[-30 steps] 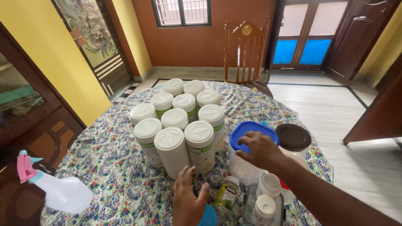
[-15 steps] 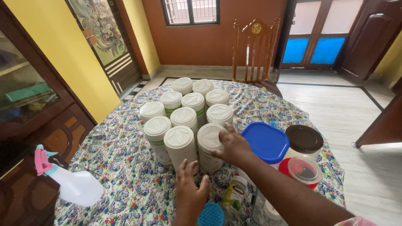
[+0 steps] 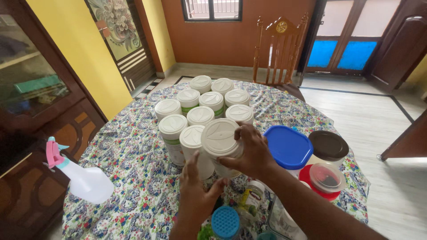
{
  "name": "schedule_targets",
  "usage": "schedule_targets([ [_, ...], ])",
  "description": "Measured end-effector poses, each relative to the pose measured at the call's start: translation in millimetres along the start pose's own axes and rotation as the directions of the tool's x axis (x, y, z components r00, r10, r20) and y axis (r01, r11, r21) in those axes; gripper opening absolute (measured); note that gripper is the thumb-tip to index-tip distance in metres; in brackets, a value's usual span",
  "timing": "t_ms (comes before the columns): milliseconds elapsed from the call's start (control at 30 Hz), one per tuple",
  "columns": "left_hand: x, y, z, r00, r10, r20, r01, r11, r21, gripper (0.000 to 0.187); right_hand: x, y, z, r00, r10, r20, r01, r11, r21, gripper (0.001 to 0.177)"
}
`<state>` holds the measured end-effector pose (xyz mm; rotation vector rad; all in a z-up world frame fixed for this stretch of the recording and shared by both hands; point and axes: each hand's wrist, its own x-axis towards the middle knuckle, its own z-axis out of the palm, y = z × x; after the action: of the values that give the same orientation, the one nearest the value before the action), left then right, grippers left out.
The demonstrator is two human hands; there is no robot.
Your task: The person wipes the exterior and lid of a white plastic container with a green cloth, then places it on a shelf. They return to the table and wipe another container's lid and body with the cloth.
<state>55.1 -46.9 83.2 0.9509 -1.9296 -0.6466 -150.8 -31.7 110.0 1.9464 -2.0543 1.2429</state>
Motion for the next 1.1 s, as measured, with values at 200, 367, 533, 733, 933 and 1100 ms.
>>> schedule_targets([
  [200, -8.8, 19.4, -38.0, 0.971, 0.137, -0.197, -0.120, 0.988, 0.094, 0.128, -25.4, -39.6, -18.6, 0.957, -0.287, 0.029, 0.225, 0.805, 0.549, 0.072],
  [367, -32.4, 0.5, -59.2, 0.963, 0.226, -0.146, -0.184, 0.949, 0.257, 0.116, -34.9, -50.6, -13.5, 0.911, -0.010, 0.411, -0.174, 0.897, 0.407, 0.098],
  [533, -67.7, -22.3, -55.6, 0.980, 0.189, -0.055, -0.148, 0.892, 0.427, 0.112, -53.9, -66.0, 8.2, 0.832, 0.024, 0.554, -0.234, 0.921, 0.312, 0.118],
  [733, -83.2, -37.2, -59.4, 0.982, 0.188, -0.020, -0.169, 0.922, 0.348, 0.110, -64.0, -79.2, 16.4, 0.780, -0.004, 0.626, -0.120, 0.980, 0.157, 0.124],
  [933, -88.3, -42.8, -74.6, 0.995, 0.045, 0.089, -0.050, 0.997, 0.064, 0.110, -60.4, -79.2, 10.4, 0.691, -0.302, 0.656, 0.212, 0.953, 0.215, 0.127],
  [1100, -91.9, -48.8, -73.3, 0.993, -0.107, 0.041, 0.103, 0.991, 0.087, 0.119, -68.1, -69.0, 3.6, 0.611, -0.634, 0.474, 0.491, 0.773, 0.402, 0.067],
])
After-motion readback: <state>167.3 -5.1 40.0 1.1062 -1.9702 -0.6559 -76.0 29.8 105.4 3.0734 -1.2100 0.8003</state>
